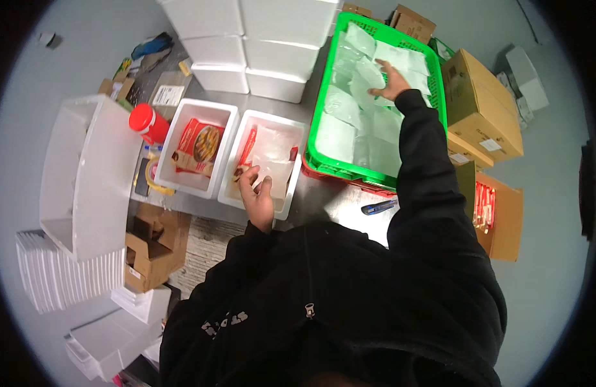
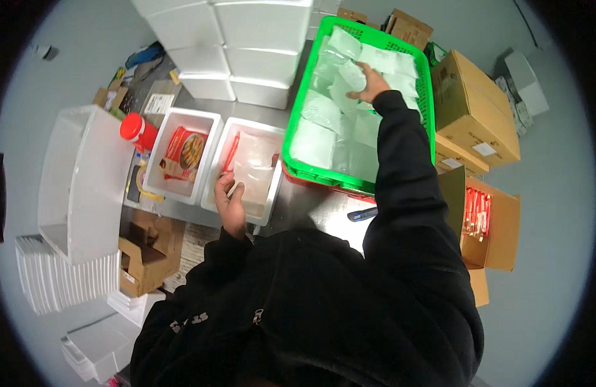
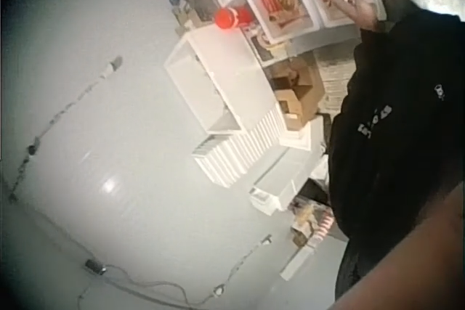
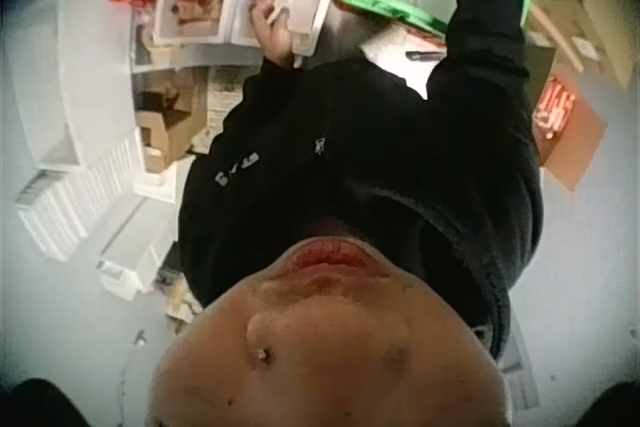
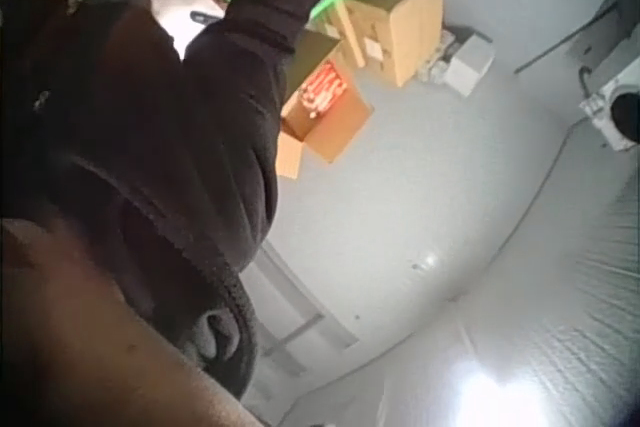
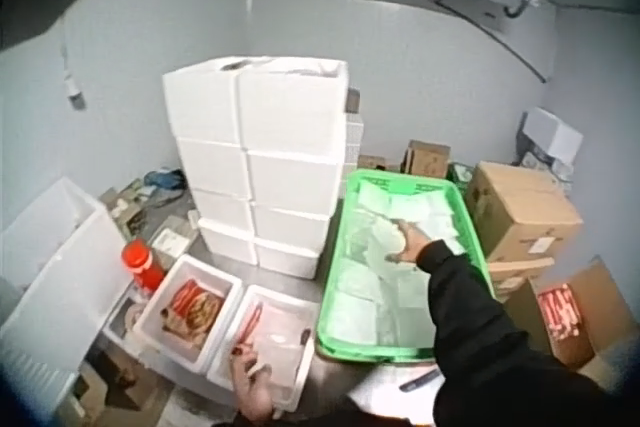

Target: Packing instant food pouches and ice packs into styrofoam shipping containers.

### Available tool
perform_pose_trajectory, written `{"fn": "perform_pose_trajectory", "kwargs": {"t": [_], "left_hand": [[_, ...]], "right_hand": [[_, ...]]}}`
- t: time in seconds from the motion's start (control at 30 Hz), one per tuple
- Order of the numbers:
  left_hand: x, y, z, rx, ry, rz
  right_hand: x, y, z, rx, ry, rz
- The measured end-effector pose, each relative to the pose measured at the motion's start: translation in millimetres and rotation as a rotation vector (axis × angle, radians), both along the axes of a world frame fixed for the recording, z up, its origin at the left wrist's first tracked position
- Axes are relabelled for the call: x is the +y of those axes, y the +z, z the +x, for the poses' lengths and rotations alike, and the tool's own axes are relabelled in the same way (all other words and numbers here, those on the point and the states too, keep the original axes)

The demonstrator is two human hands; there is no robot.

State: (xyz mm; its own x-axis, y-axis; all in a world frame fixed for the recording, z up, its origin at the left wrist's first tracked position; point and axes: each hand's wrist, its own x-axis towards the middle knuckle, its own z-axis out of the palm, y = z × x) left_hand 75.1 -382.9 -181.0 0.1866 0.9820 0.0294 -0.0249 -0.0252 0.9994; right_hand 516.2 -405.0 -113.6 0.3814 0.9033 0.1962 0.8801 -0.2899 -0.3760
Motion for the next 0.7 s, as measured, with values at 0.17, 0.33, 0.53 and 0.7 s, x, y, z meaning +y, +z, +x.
{"fn": "perform_pose_trajectory", "kwargs": {"t": [0.17, 0.33, 0.53, 0.7], "left_hand": [[1.6, 79.0, 56.1, 0.184, -0.341, 0.439], [-4.8, 96.7, 116.1, 0.325, -0.556, 0.766], [-14.1, 86.7, 178.9, 0.375, -0.562, 0.89], [-38.9, 62.2, 182.8, 0.338, -0.567, 0.711]], "right_hand": [[19.8, -50.6, 19.8, 0.108, -0.091, -0.134], [35.8, -61.2, 63.4, 0.173, -0.16, -0.188], [50.1, -82.2, 96.6, 0.43, -0.034, -0.186], [55.0, -64.3, 84.6, 0.604, 0.055, -0.192]]}}
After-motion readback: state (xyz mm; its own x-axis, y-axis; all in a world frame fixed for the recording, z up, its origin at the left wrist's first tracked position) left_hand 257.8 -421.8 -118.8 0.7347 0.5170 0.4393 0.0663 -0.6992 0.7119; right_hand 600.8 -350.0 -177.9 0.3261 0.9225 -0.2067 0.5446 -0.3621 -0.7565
